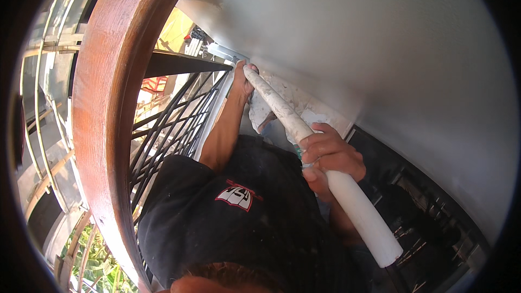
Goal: The person paints the ceiling and a wall corner using a paint roller on an extension pole, dipping it into a bucket of white paint periodically.
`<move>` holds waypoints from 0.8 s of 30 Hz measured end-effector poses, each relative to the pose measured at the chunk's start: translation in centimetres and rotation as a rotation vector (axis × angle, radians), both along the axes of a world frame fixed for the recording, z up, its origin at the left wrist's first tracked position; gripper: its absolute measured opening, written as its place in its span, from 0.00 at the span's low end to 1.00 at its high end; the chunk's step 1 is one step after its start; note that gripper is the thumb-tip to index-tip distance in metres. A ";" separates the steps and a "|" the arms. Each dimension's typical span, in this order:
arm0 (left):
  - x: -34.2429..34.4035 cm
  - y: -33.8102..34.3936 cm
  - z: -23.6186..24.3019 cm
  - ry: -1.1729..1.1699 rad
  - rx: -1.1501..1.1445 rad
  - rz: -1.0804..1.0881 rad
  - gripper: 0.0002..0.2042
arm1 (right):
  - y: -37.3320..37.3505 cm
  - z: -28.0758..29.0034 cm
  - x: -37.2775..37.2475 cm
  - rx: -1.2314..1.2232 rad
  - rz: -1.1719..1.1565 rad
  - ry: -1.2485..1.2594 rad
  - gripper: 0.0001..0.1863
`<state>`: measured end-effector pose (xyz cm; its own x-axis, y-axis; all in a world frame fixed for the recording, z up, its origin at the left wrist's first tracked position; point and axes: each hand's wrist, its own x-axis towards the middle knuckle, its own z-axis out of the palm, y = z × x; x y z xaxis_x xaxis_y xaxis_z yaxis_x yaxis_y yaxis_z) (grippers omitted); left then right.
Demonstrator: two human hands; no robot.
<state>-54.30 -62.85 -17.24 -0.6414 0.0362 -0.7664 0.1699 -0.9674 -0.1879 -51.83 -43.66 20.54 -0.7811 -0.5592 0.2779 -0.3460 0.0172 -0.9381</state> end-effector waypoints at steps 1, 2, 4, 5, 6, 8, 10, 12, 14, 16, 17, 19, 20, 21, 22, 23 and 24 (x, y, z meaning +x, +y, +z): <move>0.2 0.4 1.8 0.016 0.003 -0.005 0.10 | 0.2 1.6 -0.2 -0.001 0.014 0.006 0.12; 0.1 0.9 4.0 0.029 0.001 -0.013 0.10 | 0.7 3.0 -0.4 -0.011 0.043 0.044 0.12; 0.1 1.7 7.7 0.056 -0.017 -0.025 0.10 | 2.2 4.8 -0.9 -0.045 0.105 0.118 0.14; 0.4 1.9 7.8 0.064 0.030 -0.020 0.09 | 2.0 4.9 -0.8 -0.017 0.095 0.104 0.14; 0.2 1.8 6.8 0.066 0.032 -0.019 0.10 | 1.8 4.8 -0.5 0.011 0.083 0.090 0.14; 0.0 1.0 2.4 0.073 0.024 -0.016 0.10 | 1.5 3.1 -0.2 0.040 0.047 0.080 0.14; -0.1 -0.3 -0.5 0.019 -0.001 -0.015 0.11 | 0.0 -0.4 -0.9 0.061 0.019 0.075 0.13; 0.0 -0.9 -1.7 -0.012 -0.025 -0.021 0.11 | -0.4 -0.2 -0.7 0.050 0.017 0.073 0.13; 0.2 0.0 1.1 0.019 -0.018 -0.036 0.11 | -0.3 1.3 -0.9 0.047 0.000 0.065 0.13; -0.1 2.5 7.4 0.061 -0.035 -0.086 0.13 | 1.4 5.6 -0.9 0.031 -0.024 0.139 0.13; 0.8 2.6 9.9 0.104 -0.043 -0.091 0.13 | 2.6 6.1 -1.0 -0.052 -0.035 0.158 0.13; 1.3 3.1 14.3 0.213 -0.020 -0.134 0.15 | 4.2 8.7 -1.0 -0.170 -0.091 0.214 0.14; 1.5 2.8 14.2 0.218 -0.023 -0.111 0.15 | 4.0 9.0 -1.0 -0.217 -0.112 0.219 0.13; 1.7 2.5 14.0 0.222 -0.027 -0.088 0.16 | 3.8 8.5 -1.3 -0.203 -0.096 0.208 0.13; 1.5 2.5 13.8 0.239 -0.024 -0.079 0.16 | 3.9 7.8 -1.4 -0.183 -0.095 0.211 0.14; 0.7 2.7 12.6 0.230 -0.016 -0.093 0.16 | 3.3 6.9 -0.9 -0.151 -0.120 0.205 0.13; 0.4 2.2 9.5 0.208 -0.028 -0.078 0.16 | 2.5 4.9 -0.8 -0.138 -0.117 0.182 0.13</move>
<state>-53.85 -60.66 -7.75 -0.7815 0.0725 -0.6197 0.0549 -0.9814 -0.1842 -52.59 -41.15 25.40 -0.7683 -0.4148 0.4875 -0.5129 -0.0565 -0.8566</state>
